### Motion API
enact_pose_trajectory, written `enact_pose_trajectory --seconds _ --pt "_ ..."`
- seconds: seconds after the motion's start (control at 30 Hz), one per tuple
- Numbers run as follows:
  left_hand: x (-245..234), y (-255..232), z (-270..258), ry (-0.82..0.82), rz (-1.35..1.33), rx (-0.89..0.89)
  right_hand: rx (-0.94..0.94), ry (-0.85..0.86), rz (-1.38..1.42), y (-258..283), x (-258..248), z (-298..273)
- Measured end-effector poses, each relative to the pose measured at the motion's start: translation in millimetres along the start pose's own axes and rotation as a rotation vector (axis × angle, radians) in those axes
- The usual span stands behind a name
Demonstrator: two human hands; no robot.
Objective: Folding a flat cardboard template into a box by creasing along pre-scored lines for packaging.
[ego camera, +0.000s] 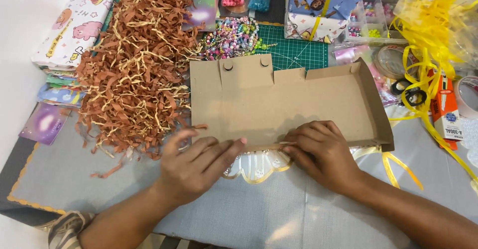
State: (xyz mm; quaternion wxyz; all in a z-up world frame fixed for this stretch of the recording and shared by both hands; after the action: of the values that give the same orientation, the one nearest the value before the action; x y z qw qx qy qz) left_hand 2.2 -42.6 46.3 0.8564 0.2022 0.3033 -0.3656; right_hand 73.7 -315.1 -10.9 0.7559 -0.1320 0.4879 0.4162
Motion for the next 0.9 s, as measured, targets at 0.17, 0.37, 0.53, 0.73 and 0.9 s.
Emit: enact_pose_trajectory --seconds 0.17,0.37,0.53,0.73,0.9 --pt "3 11 3 -0.032 0.074 -0.073 0.167 -0.005 -0.080 -26 18 -15" --pt "35 19 -20 -0.052 -0.029 -0.105 -0.005 -0.283 -0.272 -10 12 -18" --pt "52 28 -29 0.039 -0.129 -0.170 -0.135 -0.385 -0.379 4 7 -19" --pt "66 24 -31 0.176 -0.321 -0.192 -0.134 -0.103 -0.390 14 7 3" --pt "76 19 -35 0.367 -0.427 -0.215 -0.166 -0.039 -0.405 12 19 0"
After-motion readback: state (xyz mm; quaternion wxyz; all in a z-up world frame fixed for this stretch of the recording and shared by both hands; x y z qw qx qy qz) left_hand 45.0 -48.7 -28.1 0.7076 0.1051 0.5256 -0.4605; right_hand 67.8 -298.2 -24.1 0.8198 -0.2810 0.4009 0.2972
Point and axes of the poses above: each hand's wrist, its own z-axis towards the middle knuckle, its own x-axis out of the palm, y = z × x, the point moved 5 cm from there along z, towards the middle knuckle, and after that the axes turned 12 degrees about -z, right-handed, at the moved point
